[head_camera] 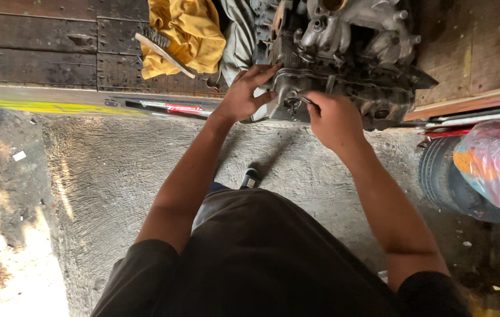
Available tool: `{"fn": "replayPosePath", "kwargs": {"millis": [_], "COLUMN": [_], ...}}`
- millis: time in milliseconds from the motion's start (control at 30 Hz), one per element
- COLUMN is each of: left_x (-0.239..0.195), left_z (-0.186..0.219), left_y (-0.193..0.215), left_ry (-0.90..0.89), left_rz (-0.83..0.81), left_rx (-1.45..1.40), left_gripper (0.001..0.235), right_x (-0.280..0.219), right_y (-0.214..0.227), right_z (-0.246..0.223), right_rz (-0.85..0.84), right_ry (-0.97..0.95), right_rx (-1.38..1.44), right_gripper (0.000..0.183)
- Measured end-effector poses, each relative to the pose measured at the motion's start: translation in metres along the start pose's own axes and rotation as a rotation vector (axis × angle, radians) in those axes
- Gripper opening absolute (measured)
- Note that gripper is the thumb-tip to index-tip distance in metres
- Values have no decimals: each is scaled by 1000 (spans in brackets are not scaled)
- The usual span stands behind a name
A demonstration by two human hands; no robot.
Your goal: The person uses a wrench to tighten bolts on a disassembled engine block resting on a wooden platform. The person repeatedly positions the wrench, turns it to tighten fasteners, and repositions hands to access different bolt locations on the engine.
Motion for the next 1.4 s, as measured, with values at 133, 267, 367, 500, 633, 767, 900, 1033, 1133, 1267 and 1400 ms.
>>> {"fn": "replayPosePath", "kwargs": {"millis": [133, 267, 367, 500, 633, 767, 900, 1033, 1133, 1267, 1400], "left_x": [1, 2, 2, 1, -1, -5, -5, -9, -8, -11, -10], "left_z": [-2, -6, -12, -23, -45, -42, -42, -36, -32, -28, -32], "left_y": [0, -1, -1, 1, 8, 11, 8, 8, 5, 3, 2], "left_ry": [1, -23, -18, -45, 139, 77, 78, 61, 95, 124, 172], "left_rz": [1, -6, -39, -78, -89, -12, 39, 64, 85, 95, 70], "left_rx": [-14, -44, -34, 184, 222, 281, 272, 231, 204, 217, 211], "left_gripper": [69, 68, 67, 68, 64, 54, 52, 52, 54, 57, 58], "right_x": [-8, -20, -28, -29, -17, 3, 23, 36, 41, 33, 31], "right_y": [-7, -13, -17, -23, -10, 16, 25, 22, 15, 5, 2], "right_z": [4, 10, 11, 10, 5, -3, -21, -26, -28, -36, -38], "right_rz": [62, 77, -1, -151, -202, -278, -148, -52, -94, -126, -133], "right_ry": [-56, -91, -183, -280, -140, 7, 337, 445, 414, 359, 326], "right_rx": [70, 103, 180, 235, -266, -453, -657, -662, -679, -746, -753], "right_gripper": [16, 22, 28, 29, 20, 19, 16, 11, 11, 13, 13]}}
Point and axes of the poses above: each hand's wrist, its own x-axis towards the middle knuckle, its own y-axis out of the back of the hand, z = x × y, the point moved 5 cm from there along x, towards the middle knuckle, and after that the axes turned 13 degrees about -x, right-handed, at the moved point
